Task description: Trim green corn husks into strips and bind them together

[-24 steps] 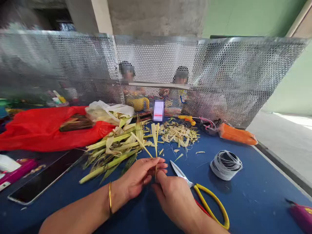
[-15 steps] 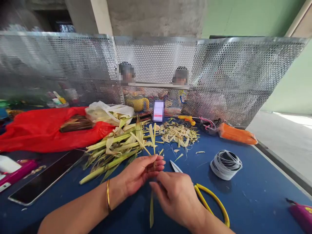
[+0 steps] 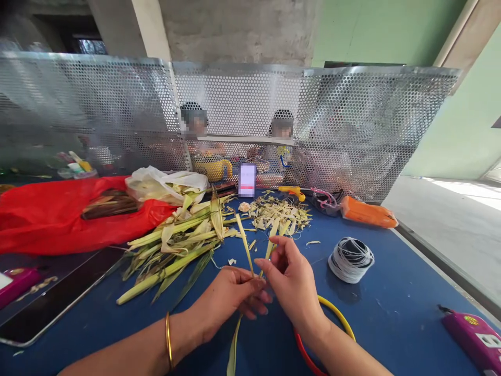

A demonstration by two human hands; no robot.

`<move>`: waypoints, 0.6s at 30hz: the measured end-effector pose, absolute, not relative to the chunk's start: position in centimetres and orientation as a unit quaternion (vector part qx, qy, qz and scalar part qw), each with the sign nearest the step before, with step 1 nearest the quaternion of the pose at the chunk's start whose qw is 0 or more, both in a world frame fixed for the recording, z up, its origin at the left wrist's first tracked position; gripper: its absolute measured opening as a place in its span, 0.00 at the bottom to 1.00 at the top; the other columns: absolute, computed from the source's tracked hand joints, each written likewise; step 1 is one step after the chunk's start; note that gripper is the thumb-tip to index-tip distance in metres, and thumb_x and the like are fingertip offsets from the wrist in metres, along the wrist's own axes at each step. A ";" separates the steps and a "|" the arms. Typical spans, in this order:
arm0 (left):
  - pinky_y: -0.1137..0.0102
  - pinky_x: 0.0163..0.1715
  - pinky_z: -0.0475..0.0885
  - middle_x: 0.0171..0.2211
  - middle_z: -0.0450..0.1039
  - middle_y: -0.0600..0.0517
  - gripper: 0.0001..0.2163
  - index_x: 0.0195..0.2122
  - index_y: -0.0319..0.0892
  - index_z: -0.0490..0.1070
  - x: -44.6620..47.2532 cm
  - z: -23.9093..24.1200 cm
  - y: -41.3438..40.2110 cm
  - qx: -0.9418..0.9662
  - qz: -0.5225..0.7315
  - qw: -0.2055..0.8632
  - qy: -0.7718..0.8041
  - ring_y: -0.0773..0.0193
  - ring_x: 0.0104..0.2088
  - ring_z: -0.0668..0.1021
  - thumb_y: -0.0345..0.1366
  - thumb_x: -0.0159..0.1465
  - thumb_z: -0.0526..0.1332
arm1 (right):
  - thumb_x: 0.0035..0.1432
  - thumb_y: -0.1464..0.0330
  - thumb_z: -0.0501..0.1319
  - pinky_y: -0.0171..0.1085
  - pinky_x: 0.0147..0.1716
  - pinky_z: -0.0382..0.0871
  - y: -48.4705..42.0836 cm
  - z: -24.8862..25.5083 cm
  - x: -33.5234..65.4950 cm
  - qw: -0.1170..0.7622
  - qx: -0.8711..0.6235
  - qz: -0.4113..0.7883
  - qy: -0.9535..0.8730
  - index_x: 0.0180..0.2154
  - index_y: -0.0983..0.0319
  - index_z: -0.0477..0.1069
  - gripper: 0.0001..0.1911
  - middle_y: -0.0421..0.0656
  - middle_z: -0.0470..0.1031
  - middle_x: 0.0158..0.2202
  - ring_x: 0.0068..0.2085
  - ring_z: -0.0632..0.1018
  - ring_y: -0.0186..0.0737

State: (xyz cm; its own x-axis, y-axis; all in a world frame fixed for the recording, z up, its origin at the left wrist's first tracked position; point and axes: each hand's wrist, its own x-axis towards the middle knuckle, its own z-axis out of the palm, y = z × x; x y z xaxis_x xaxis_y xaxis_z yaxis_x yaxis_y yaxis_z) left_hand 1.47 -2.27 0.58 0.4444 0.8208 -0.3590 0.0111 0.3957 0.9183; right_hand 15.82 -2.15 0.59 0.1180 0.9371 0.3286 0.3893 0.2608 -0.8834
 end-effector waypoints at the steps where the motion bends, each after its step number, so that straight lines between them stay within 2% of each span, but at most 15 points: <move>1: 0.76 0.21 0.69 0.29 0.78 0.45 0.10 0.29 0.33 0.75 1.5 0.5 -2.3 0.471 0.284 0.708 0.442 0.67 0.24 0.78 0.36 0.59 0.59 | 0.52 0.61 0.65 0.32 0.22 0.62 -2.0 0.5 15.8 0.521 -0.547 0.282 -0.592 0.42 0.60 0.65 0.18 0.33 0.61 0.24 0.23 0.65 0.31; 4: 0.76 0.21 0.68 0.29 0.78 0.45 0.09 0.33 0.33 0.76 1.4 0.2 -2.3 0.471 0.282 0.707 0.447 0.66 0.24 0.79 0.33 0.60 0.59 | 0.51 0.59 0.66 0.31 0.21 0.58 -1.6 0.2 16.1 0.550 -0.553 0.301 -0.549 0.41 0.60 0.63 0.19 0.31 0.58 0.22 0.22 0.62 0.31; 8: 0.76 0.21 0.69 0.29 0.78 0.45 0.09 0.33 0.33 0.76 1.5 -0.1 -2.1 0.468 0.275 0.705 0.457 0.67 0.23 0.78 0.32 0.60 0.58 | 0.51 0.58 0.66 0.31 0.21 0.58 -1.6 0.1 16.2 0.548 -0.555 0.312 -0.543 0.42 0.59 0.64 0.20 0.31 0.60 0.22 0.22 0.62 0.31; 11: 0.76 0.20 0.69 0.28 0.78 0.45 0.08 0.31 0.33 0.76 1.6 -0.3 -2.1 0.467 0.272 0.708 0.455 0.66 0.23 0.78 0.33 0.59 0.59 | 0.52 0.59 0.65 0.31 0.21 0.56 -1.8 0.3 16.1 0.523 -0.561 0.294 -0.571 0.30 0.60 0.65 0.14 0.32 0.59 0.21 0.23 0.61 0.31; 14: 0.76 0.19 0.68 0.29 0.79 0.44 0.09 0.32 0.33 0.76 1.5 -0.4 -2.0 0.453 0.273 0.725 0.441 0.66 0.23 0.79 0.34 0.59 0.61 | 0.52 0.58 0.64 0.31 0.20 0.54 -2.1 0.7 15.9 0.502 -0.564 0.294 -0.586 0.22 0.61 0.63 0.17 0.33 0.58 0.18 0.22 0.60 0.31; 18: 0.79 0.20 0.69 0.38 0.79 0.43 0.11 0.38 0.35 0.77 0.6 -0.1 -1.1 0.354 0.306 0.789 0.399 0.68 0.27 0.80 0.37 0.60 0.63 | 0.54 0.59 0.63 0.32 0.23 0.62 -2.6 1.2 15.8 0.559 -0.531 0.306 -0.558 0.28 0.62 0.70 0.12 0.35 0.66 0.19 0.22 0.67 0.33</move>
State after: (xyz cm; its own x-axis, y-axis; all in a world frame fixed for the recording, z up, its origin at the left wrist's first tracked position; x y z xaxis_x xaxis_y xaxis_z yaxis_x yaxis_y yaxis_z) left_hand 0.57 -1.12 -0.12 0.4944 0.7647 -0.4134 -0.1994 0.5626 0.8023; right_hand 15.79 -2.56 1.23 0.1907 0.9353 0.2982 0.2500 0.2475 -0.9361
